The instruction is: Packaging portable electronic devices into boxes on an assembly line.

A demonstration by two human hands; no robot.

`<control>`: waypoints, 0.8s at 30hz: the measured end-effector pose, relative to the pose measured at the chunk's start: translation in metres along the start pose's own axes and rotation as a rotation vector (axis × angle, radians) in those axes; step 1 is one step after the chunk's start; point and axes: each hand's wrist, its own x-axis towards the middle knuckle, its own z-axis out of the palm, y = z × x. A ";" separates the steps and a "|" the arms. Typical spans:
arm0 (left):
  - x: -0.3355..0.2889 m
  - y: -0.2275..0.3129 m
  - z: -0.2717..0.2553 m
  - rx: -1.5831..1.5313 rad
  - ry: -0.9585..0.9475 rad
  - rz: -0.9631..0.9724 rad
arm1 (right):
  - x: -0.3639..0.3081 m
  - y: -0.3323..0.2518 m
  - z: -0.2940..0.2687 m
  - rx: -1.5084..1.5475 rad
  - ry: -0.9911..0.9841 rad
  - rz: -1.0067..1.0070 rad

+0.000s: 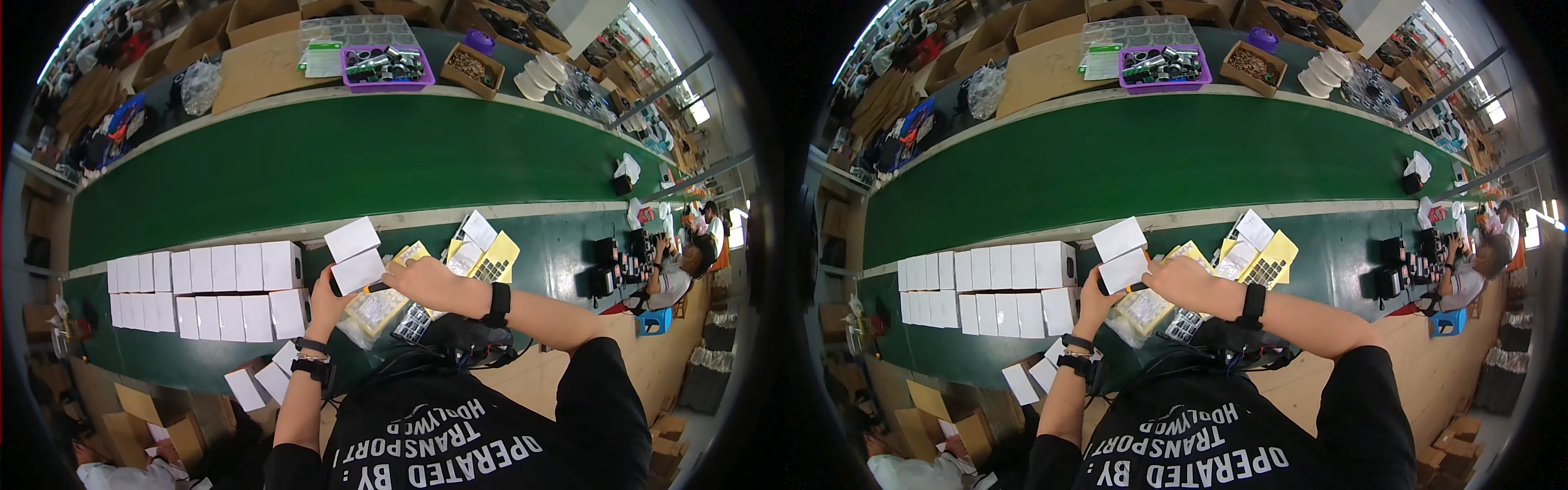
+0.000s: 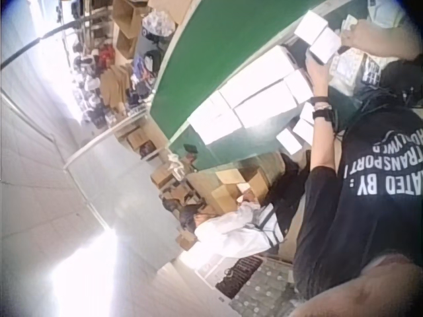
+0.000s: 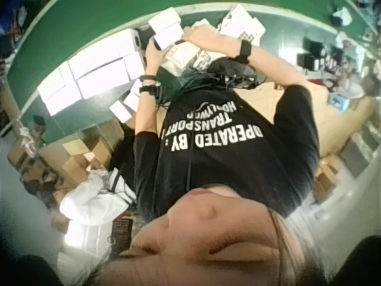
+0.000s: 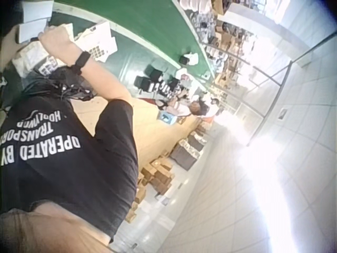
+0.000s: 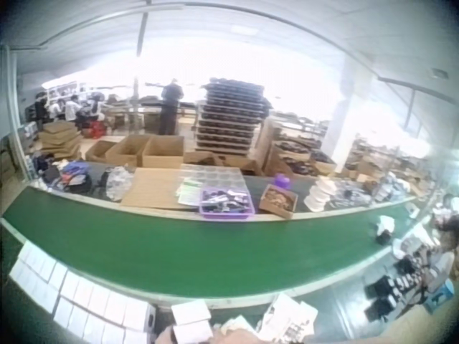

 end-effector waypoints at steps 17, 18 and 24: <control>0.000 0.000 0.002 -0.025 0.017 0.014 | -0.007 -0.003 -0.001 0.007 -0.010 0.069; 0.000 -0.001 0.002 -0.025 0.017 0.021 | -0.008 -0.003 -0.001 0.000 -0.009 0.059; 0.000 -0.005 0.003 -0.025 0.028 0.030 | -0.010 0.003 0.001 0.011 -0.048 0.075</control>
